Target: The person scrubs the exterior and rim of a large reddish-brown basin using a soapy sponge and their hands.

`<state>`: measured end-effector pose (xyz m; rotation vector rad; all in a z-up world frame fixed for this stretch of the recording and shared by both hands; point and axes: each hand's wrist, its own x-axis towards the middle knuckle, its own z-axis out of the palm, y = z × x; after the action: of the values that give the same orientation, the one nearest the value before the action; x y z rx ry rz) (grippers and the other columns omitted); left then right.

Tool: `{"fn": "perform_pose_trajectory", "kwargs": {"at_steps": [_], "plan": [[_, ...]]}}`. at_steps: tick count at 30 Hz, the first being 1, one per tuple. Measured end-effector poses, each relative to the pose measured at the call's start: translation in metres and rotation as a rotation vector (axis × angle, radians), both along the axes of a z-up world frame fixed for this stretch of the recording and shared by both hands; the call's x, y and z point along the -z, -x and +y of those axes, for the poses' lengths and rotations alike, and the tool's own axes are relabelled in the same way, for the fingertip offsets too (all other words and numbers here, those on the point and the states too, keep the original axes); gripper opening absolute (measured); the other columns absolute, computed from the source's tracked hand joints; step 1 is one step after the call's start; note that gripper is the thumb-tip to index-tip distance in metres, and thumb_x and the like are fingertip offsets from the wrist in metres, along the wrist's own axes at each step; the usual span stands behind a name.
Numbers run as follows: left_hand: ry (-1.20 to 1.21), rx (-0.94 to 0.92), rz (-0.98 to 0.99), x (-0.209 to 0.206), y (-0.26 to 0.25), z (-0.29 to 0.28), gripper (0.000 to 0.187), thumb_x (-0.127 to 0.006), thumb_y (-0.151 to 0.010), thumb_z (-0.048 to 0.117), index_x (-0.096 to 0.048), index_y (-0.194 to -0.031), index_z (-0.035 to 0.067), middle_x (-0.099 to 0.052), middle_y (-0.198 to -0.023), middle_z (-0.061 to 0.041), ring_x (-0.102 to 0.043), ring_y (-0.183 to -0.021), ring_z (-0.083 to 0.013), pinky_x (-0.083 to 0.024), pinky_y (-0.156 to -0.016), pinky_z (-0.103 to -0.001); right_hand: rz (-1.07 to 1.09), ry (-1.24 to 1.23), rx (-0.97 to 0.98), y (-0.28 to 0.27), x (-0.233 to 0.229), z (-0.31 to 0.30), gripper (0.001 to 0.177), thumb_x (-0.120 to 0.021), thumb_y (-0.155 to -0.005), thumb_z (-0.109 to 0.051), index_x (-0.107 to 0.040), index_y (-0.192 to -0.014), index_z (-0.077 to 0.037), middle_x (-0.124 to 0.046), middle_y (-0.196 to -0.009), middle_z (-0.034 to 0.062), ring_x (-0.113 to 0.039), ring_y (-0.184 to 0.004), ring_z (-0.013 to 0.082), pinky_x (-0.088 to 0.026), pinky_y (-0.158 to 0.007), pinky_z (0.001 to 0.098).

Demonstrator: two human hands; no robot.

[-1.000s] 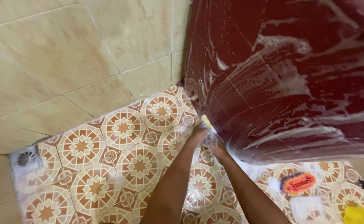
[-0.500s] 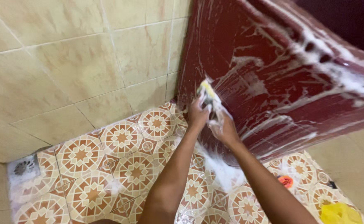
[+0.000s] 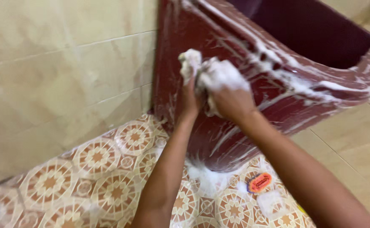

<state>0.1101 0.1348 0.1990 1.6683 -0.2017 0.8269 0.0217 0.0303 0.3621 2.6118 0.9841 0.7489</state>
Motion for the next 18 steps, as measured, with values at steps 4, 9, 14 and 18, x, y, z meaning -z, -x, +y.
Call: {"fn": "perform_pose_trajectory", "kwargs": {"at_steps": [4, 9, 14, 18], "plan": [[0.095, -0.01, -0.097, 0.03, -0.048, -0.003, 0.031, -0.047, -0.112, 0.015, -0.059, -0.137, 0.001, -0.072, -0.122, -0.018, -0.072, -0.112, -0.0311, -0.057, -0.097, -0.041, -0.249, 0.402, 0.019, -0.018, 0.032, -0.002, 0.066, -0.059, -0.079, -0.023, -0.054, -0.142, -0.005, -0.055, -0.143, 0.0189, -0.05, -0.134, 0.0325, -0.033, -0.116, 0.0482], [0.249, -0.091, 0.117, 0.081, -0.092, 0.022, 0.039, -0.044, -0.108, 0.012, -0.054, -0.143, -0.002, -0.068, -0.13, -0.02, -0.066, -0.118, -0.031, -0.05, -0.105, -0.04, -0.234, 0.393, 0.053, -0.03, 0.097, -0.006, 0.063, -0.049, -0.091, -0.025, -0.049, -0.147, 0.003, -0.049, -0.154, 0.0193, -0.043, -0.142, 0.0301, -0.023, -0.122, 0.0433], [0.143, -0.284, 0.245, 0.194, -0.139, 0.055, 0.055, -0.045, -0.093, -0.002, -0.05, -0.147, -0.004, -0.058, -0.143, -0.024, -0.053, -0.134, -0.0328, -0.037, -0.115, -0.039, -0.071, 0.358, 0.003, -0.03, 0.14, -0.009, 0.062, -0.046, -0.093, -0.027, -0.05, -0.147, 0.004, -0.047, -0.155, 0.0175, -0.036, -0.147, 0.0297, -0.02, -0.124, 0.0438], [0.224, -0.278, 0.222, 0.269, -0.157, 0.072, 0.049, -0.047, -0.097, 0.0, -0.051, -0.145, -0.005, -0.059, -0.147, -0.021, -0.056, -0.136, -0.028, -0.04, -0.117, -0.034, 0.033, 0.405, -0.03, -0.029, 0.168, -0.014, 0.056, -0.045, -0.095, -0.028, -0.055, -0.141, 0.003, -0.047, -0.155, 0.0163, -0.034, -0.15, 0.0304, -0.019, -0.125, 0.0445]]}}
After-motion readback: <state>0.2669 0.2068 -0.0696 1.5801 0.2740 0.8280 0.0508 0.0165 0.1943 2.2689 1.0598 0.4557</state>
